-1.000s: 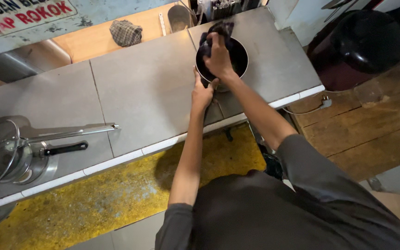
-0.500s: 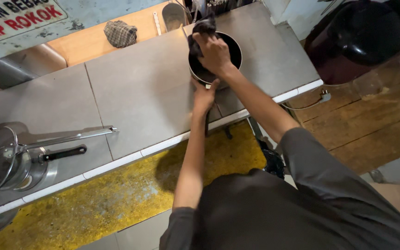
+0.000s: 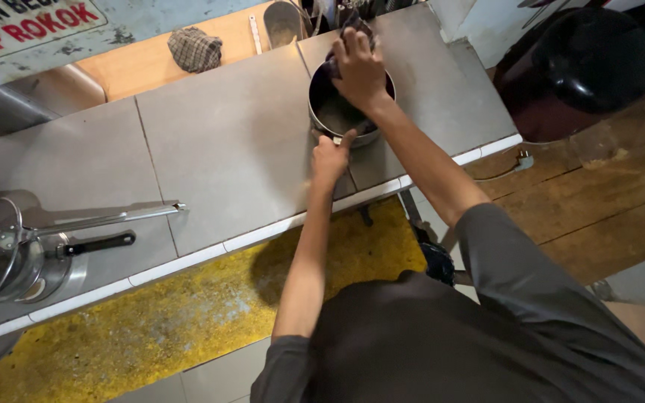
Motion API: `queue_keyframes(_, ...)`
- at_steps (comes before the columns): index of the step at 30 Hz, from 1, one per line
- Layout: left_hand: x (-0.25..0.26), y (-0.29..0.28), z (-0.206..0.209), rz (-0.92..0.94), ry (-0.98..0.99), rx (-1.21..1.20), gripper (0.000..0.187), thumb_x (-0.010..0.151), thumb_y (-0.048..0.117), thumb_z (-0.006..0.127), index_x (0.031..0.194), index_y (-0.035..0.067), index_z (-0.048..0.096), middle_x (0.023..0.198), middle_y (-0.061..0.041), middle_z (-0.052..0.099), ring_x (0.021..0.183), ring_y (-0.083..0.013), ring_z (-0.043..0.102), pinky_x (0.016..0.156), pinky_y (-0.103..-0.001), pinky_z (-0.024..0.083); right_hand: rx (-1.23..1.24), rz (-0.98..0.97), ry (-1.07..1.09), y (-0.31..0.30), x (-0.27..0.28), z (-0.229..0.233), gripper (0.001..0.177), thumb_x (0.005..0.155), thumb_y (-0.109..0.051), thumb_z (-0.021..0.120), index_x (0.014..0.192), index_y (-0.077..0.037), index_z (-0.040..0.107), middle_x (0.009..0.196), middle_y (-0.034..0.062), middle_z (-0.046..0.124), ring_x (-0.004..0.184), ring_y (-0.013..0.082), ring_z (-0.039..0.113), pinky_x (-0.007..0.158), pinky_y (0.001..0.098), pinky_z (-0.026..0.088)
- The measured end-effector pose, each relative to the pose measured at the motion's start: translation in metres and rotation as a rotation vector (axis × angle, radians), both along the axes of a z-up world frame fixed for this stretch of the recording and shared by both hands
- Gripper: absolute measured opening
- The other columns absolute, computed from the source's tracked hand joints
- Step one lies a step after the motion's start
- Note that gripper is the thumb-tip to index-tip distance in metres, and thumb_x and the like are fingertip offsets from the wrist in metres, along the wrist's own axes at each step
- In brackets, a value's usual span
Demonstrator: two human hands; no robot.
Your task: The person wipes a metal strainer and a saucepan with a cloth on a stainless steel countertop. The strainer is hung on a wall hook, and the saucepan is placed on a wooden table.
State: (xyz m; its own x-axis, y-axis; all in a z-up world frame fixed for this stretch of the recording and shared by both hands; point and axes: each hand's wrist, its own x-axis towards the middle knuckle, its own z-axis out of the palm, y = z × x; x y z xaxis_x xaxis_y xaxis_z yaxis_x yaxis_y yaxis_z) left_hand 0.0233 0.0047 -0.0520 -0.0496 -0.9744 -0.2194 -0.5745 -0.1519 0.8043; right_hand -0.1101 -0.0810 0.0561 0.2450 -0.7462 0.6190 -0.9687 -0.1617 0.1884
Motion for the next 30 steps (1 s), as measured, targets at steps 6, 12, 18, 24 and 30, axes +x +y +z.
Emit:
queue_keyframes(6,0.002,0.010,0.011,0.033,-0.007,-0.034,0.095,0.082,0.079,0.060,0.114,-0.010,0.057,0.104,-0.038,0.069,0.107,-0.0558,0.063,0.092,-0.059,0.050,-0.026,0.073,-0.017,-0.005,-0.003,-0.015,0.049,0.079,-0.026,0.081,0.121,-0.012,0.060,0.130,0.0161,0.051,0.120,0.0358,0.053,0.092,0.0495,0.048)
queue_keyframes(12,0.013,0.027,0.054,0.077,-0.061,-0.002,0.093,0.086,0.071,0.064,0.140,0.001,0.036,0.103,-0.034,0.069,0.102,-0.0523,0.066,0.087,-0.058,0.052,-0.109,0.167,-0.020,0.024,-0.036,0.000,0.027,0.095,-0.014,0.065,0.122,-0.012,0.062,0.133,0.0145,0.055,0.119,0.0329,0.054,0.091,0.0443,0.049)
queue_keyframes(18,0.011,0.055,0.094,0.044,-0.142,-0.024,0.108,0.089,0.067,0.062,0.162,0.015,0.002,0.093,-0.030,0.073,0.090,-0.0512,0.070,0.081,-0.059,0.054,-0.133,0.121,0.026,0.059,-0.051,-0.002,0.023,0.094,-0.016,0.065,0.115,-0.009,0.063,0.129,0.0115,0.057,0.118,0.0299,0.055,0.092,0.0419,0.048)
queue_keyframes(24,0.008,0.060,0.089,-0.025,-0.164,-0.088,0.110,0.092,0.068,0.060,0.162,0.006,0.002,0.094,-0.030,0.072,0.090,-0.0506,0.069,0.079,-0.058,0.055,0.038,0.094,0.169,0.086,-0.054,-0.009,0.014,0.088,-0.017,0.065,0.099,-0.010,0.071,0.113,0.0065,0.060,0.110,0.0278,0.057,0.090,0.0397,0.048)
queue_keyframes(30,0.007,0.067,0.085,-0.054,-0.166,-0.178,0.112,0.092,0.065,0.061,0.162,0.004,-0.002,0.095,-0.029,0.072,0.088,-0.0497,0.069,0.076,-0.058,0.054,-0.001,0.161,0.261,0.089,-0.061,0.020,0.016,0.087,-0.022,0.065,0.098,-0.014,0.073,0.111,0.0087,0.062,0.106,0.0280,0.058,0.099,0.0434,0.047)
